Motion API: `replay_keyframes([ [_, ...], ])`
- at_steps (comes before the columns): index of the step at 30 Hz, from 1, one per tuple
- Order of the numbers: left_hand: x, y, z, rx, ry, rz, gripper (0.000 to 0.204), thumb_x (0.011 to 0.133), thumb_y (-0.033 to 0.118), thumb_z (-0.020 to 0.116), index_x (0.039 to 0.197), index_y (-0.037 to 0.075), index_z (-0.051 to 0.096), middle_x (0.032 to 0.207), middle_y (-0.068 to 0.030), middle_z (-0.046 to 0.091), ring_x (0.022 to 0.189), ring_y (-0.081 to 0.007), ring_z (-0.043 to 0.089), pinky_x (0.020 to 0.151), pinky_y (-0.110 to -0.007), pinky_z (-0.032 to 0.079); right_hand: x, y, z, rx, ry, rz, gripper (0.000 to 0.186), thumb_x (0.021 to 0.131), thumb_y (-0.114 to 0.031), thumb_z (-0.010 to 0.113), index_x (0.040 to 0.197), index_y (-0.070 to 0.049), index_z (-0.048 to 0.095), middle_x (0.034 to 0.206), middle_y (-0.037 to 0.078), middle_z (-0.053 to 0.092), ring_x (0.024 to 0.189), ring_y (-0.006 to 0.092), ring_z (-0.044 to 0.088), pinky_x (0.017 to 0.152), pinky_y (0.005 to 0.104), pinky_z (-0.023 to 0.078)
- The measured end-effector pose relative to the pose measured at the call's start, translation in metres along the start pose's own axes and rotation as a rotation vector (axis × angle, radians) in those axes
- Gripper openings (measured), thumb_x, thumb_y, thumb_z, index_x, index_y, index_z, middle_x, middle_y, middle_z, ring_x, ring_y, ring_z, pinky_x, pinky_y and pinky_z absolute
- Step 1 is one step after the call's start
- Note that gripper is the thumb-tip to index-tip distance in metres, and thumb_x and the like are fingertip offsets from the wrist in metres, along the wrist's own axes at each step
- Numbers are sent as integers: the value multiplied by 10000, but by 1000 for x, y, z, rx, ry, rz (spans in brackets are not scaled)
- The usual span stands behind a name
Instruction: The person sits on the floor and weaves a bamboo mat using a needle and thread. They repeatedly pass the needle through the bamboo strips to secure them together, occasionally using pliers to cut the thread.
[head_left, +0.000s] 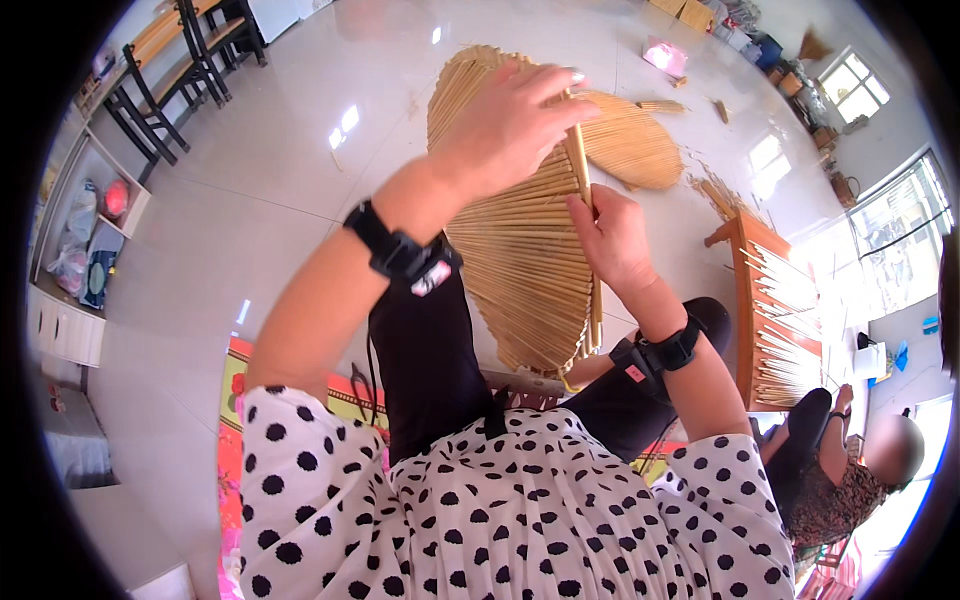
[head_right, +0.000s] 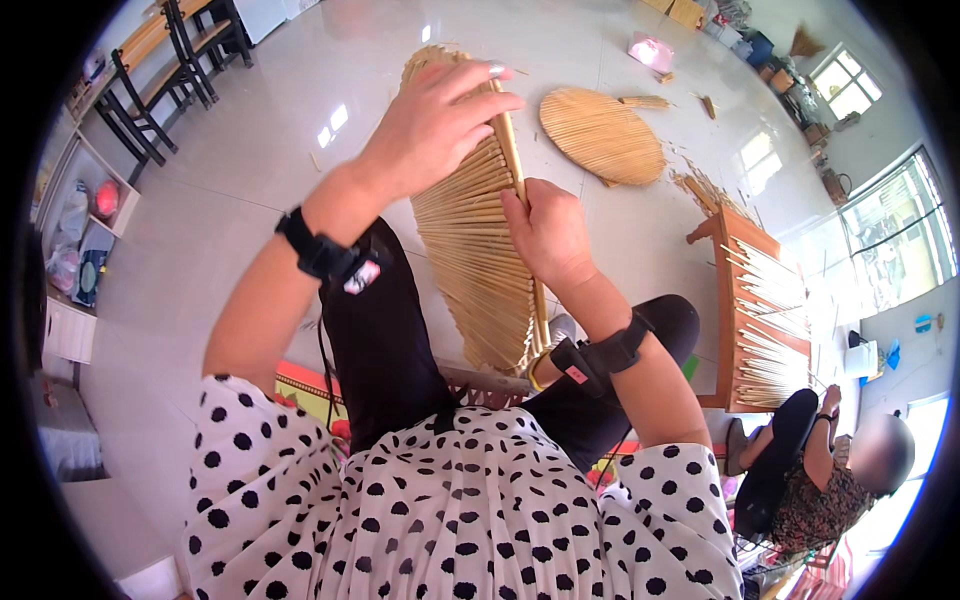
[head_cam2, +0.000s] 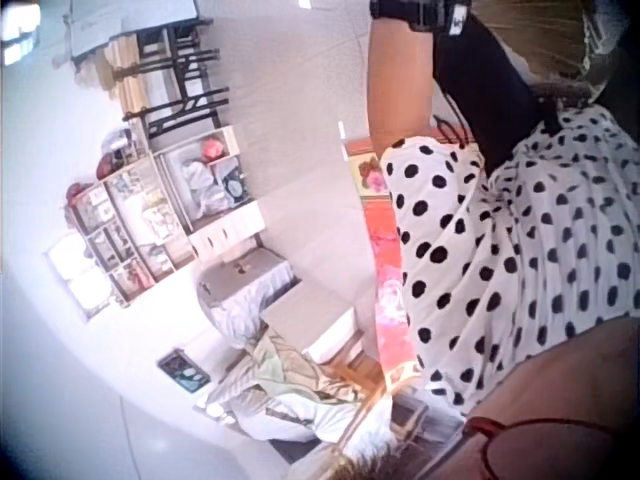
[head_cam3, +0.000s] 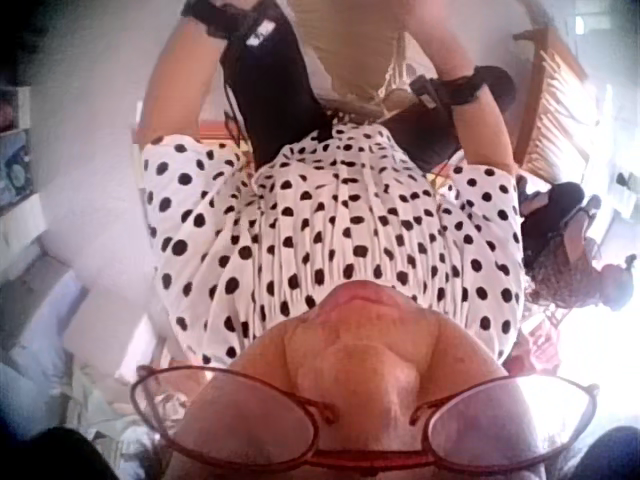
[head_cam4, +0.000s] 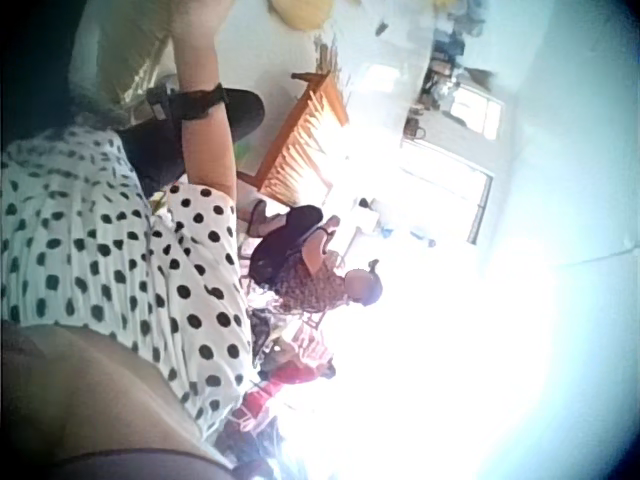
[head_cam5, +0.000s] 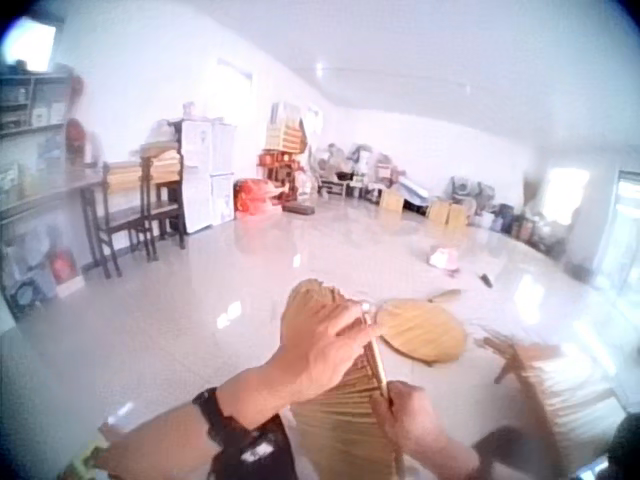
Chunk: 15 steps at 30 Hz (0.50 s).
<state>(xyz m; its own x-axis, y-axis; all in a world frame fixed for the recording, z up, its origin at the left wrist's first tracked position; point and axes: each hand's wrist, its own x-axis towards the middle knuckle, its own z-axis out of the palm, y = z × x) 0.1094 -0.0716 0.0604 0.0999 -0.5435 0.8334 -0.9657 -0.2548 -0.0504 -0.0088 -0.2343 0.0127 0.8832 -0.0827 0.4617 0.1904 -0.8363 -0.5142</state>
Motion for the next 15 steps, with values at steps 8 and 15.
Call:
replay_keyframes([
  [8,-77,47,46,-648,163,-509,293,867,-115,540,1080,44,665,1084,-119,628,941,-257,642,802,-307,508,-14,8,-1,58,82,1,252,880,-125,638,720,34,524,666,198,532,607,387,523,560,424,414],
  [15,-85,56,55,-717,258,-548,373,805,-148,548,1079,67,684,1067,-108,594,923,-271,627,777,-326,512,-18,-7,1,64,80,44,222,882,-104,641,741,33,537,662,161,510,561,313,490,533,378,397],
])
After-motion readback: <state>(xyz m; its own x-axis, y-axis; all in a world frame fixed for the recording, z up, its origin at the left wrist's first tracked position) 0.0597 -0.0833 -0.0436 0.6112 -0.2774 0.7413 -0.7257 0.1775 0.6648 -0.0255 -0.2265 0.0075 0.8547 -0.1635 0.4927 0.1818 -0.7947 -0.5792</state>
